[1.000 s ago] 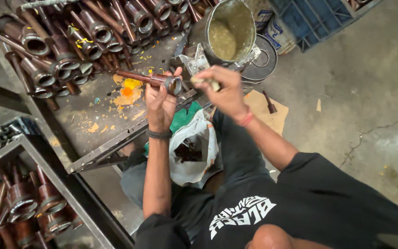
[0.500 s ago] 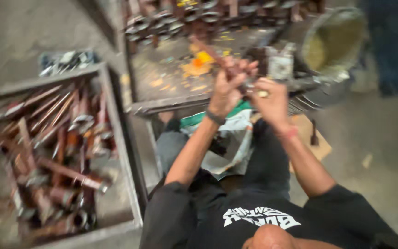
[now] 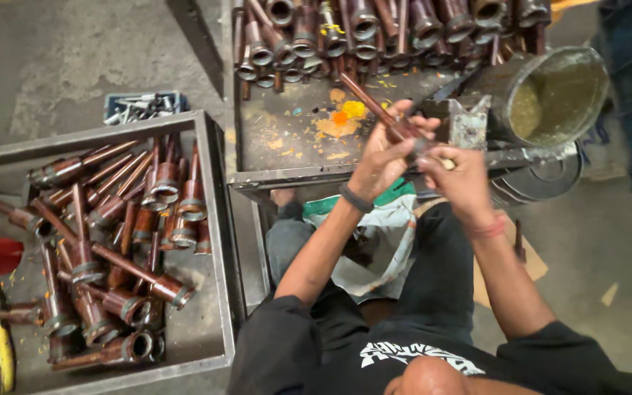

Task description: The person sits on the floor and repeatedly picks up cylindrical metal parts from a bin. They dip a cloth into a container of liquid and wipe the surface of each part before placing it into a white sack. The process is repeated for multiple parts.

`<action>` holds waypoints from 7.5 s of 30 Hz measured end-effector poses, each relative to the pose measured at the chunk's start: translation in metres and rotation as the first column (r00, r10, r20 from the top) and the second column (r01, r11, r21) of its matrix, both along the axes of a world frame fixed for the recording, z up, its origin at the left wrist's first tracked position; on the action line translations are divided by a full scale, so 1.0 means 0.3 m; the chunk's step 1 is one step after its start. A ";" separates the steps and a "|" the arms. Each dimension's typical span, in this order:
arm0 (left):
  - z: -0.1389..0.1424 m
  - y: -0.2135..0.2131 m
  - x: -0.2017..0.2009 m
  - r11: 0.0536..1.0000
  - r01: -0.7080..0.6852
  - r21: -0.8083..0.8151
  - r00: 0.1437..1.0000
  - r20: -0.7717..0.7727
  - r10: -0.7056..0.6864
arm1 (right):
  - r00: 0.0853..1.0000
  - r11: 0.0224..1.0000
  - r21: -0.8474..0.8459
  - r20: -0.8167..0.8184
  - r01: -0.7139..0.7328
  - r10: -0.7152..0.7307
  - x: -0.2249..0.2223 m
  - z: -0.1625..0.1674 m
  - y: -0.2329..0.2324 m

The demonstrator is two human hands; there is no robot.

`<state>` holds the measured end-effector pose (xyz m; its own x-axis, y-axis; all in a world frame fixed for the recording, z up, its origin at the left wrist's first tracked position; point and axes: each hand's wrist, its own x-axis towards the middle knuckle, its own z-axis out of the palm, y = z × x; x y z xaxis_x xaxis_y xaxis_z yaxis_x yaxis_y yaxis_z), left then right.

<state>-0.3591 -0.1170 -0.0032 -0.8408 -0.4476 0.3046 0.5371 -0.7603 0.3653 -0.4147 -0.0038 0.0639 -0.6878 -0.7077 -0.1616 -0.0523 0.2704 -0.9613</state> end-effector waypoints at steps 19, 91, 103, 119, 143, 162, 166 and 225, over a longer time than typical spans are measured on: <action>0.007 0.061 -0.072 0.957 -0.242 0.159 0.965 0.137 0.222 | 0.696 0.972 -0.205 -0.715 -0.116 -0.068 -0.021 -0.078 0.038; 0.021 0.046 -0.058 0.827 -0.561 -0.038 0.793 0.262 0.550 | 0.693 0.934 -0.357 -0.664 0.036 -0.280 0.061 -0.073 -0.089; 0.088 -0.009 0.025 0.611 -0.358 -0.706 0.718 0.210 0.663 | 0.978 0.879 -0.461 0.205 0.125 -0.032 0.005 -0.081 -0.044; 0.097 0.015 -0.027 0.920 -0.325 -0.219 0.910 0.190 0.367 | 0.636 0.940 -0.276 -0.767 -0.202 -0.088 0.073 0.022 -0.043; 0.016 -0.008 -0.065 0.838 -0.539 -0.090 0.776 0.334 0.535 | 0.749 0.921 -0.317 -0.661 -0.229 -0.041 0.040 -0.047 -0.099; -0.026 -0.003 -0.067 0.919 -0.382 -0.095 0.889 0.235 0.394 | 0.555 0.965 -0.261 -0.801 0.012 -0.224 0.006 -0.032 -0.127; -0.042 -0.006 -0.075 0.916 -0.389 -0.093 0.894 0.200 0.400 | 0.592 0.976 -0.169 -0.804 -0.136 -0.057 0.001 -0.041 -0.109; -1.128 0.412 0.054 0.272 0.633 -0.725 0.354 0.583 0.731 | 0.482 0.821 0.095 0.769 0.564 -0.420 -0.136 -0.467 0.672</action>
